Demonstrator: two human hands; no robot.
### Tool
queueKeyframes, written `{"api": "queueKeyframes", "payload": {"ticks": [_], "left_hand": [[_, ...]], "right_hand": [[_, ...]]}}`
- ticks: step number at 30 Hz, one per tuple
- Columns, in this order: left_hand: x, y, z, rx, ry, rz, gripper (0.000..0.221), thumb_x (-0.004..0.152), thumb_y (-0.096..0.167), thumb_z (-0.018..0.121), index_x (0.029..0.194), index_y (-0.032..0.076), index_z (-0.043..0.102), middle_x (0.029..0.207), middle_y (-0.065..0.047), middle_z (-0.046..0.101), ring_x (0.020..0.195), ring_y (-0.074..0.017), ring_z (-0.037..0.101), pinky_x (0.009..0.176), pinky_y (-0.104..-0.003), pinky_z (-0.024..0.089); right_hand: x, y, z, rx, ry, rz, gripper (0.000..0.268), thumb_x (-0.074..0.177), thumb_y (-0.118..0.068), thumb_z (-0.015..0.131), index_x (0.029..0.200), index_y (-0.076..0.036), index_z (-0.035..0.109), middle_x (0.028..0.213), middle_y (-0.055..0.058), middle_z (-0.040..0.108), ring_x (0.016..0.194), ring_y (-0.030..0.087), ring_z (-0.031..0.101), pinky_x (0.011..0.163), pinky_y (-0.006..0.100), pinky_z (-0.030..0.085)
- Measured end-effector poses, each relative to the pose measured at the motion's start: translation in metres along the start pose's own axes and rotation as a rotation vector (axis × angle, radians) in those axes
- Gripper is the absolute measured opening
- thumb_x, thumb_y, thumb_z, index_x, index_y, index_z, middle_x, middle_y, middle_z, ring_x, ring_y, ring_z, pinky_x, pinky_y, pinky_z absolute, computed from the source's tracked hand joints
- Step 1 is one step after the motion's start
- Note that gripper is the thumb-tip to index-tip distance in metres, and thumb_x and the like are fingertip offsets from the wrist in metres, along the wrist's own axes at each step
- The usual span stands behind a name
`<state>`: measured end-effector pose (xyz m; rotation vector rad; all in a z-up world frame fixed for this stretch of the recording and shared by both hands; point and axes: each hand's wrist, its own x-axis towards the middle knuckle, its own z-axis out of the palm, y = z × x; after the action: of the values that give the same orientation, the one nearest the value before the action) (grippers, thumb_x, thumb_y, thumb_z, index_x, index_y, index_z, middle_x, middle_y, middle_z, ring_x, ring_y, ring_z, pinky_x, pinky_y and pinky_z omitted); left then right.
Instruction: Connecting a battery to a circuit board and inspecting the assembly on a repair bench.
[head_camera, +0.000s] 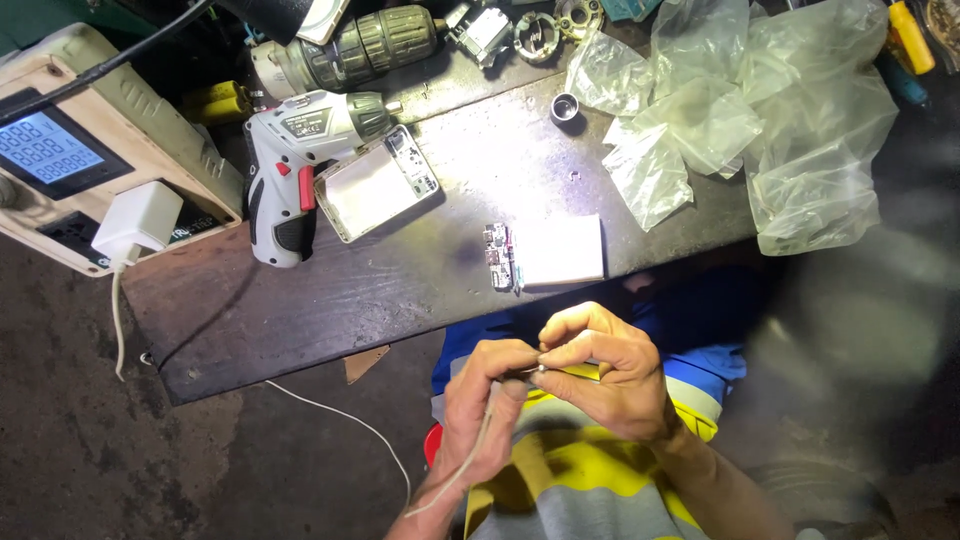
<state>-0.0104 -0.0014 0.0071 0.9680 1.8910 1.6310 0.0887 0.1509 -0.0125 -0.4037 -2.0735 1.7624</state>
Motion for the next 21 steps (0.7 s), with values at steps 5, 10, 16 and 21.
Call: {"api": "queueKeyframes", "payload": {"ticks": [5, 10, 16, 21], "left_hand": [[-0.006, -0.009, 0.007, -0.020, 0.095, 0.056, 0.016, 0.107, 0.018, 0.051, 0.104, 0.005, 0.062, 0.096, -0.011, 0.065, 0.081, -0.0208, 0.063, 0.074, -0.031, 0.051], [0.001, -0.001, -0.004, 0.057, 0.054, 0.059, 0.009, 0.102, 0.005, 0.053, 0.097, 0.006, 0.060, 0.084, -0.005, 0.063, 0.073, -0.0180, 0.058, 0.069, -0.030, 0.045], [0.004, 0.001, -0.008, 0.167, 0.026, 0.121, 0.009, 0.102, 0.005, 0.054, 0.102, 0.006, 0.063, 0.087, -0.006, 0.064, 0.075, -0.0193, 0.062, 0.070, -0.030, 0.048], [0.012, 0.005, -0.012, 0.192, 0.001, 0.168, 0.009, 0.101, 0.003, 0.058, 0.104, 0.004, 0.065, 0.092, -0.010, 0.066, 0.078, -0.0215, 0.065, 0.070, -0.030, 0.051]], "right_hand": [[-0.001, 0.003, 0.008, 0.033, -0.020, 0.056, 0.016, 0.076, -0.007, 0.087, 0.081, -0.011, 0.073, 0.085, 0.005, 0.069, 0.074, 0.012, 0.065, 0.069, 0.024, 0.052], [0.011, -0.012, 0.002, 0.015, -0.126, 0.058, 0.016, 0.076, -0.004, 0.085, 0.084, -0.009, 0.072, 0.085, 0.005, 0.071, 0.073, 0.013, 0.067, 0.070, 0.023, 0.054], [0.016, -0.012, -0.007, 0.026, -0.197, 0.128, 0.006, 0.081, -0.005, 0.081, 0.085, -0.005, 0.077, 0.085, 0.006, 0.072, 0.074, 0.013, 0.067, 0.069, 0.024, 0.055], [0.021, -0.014, -0.010, 0.037, -0.248, 0.133, 0.004, 0.086, -0.008, 0.076, 0.086, -0.004, 0.076, 0.085, 0.007, 0.071, 0.073, 0.014, 0.065, 0.067, 0.025, 0.053]]}}
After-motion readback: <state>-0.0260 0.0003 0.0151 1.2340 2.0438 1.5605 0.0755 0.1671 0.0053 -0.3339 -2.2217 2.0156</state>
